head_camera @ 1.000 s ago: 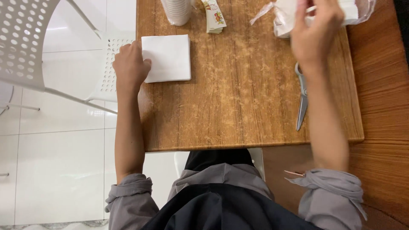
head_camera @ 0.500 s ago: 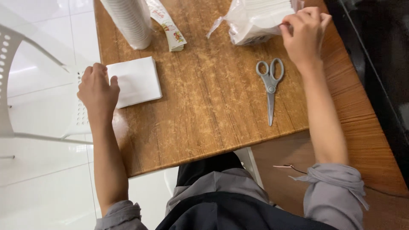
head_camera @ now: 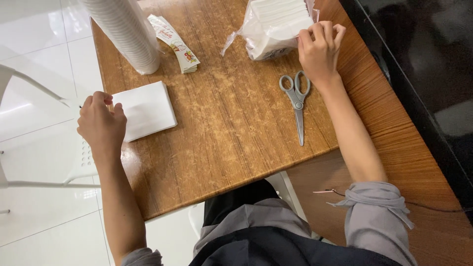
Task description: Cutting napkins into smaller squares and stacking them.
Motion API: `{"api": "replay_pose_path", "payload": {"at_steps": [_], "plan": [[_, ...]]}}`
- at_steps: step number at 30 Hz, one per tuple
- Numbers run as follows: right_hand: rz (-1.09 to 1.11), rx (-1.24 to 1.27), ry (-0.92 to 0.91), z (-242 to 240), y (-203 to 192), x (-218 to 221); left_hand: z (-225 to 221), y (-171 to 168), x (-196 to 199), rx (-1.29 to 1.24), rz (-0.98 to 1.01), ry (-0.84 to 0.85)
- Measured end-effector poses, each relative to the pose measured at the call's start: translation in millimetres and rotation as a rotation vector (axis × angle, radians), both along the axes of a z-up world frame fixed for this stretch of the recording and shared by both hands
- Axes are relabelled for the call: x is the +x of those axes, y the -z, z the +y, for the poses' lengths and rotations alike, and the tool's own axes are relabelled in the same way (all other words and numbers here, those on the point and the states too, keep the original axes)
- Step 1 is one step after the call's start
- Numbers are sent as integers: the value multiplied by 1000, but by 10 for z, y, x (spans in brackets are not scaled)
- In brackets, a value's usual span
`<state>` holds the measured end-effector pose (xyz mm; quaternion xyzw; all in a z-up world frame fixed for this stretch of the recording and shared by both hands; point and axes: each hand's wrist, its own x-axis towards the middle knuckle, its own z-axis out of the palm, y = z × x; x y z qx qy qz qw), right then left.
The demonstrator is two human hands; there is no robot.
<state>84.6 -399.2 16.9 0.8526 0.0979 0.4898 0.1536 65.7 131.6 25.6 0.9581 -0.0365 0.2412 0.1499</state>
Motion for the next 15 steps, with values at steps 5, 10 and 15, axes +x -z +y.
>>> {"api": "replay_pose_path", "payload": {"at_steps": [5,10,15], "plan": [[20,-14,9,-189,48,173,-42,-38,-17,-16,-51,31],[-89,72,-64,-27,-476,60,-132,-159,-74,-63,-136,110],[-136,165,-356,304,-1051,-487,-300,-240,-109,-136,-271,322]]}}
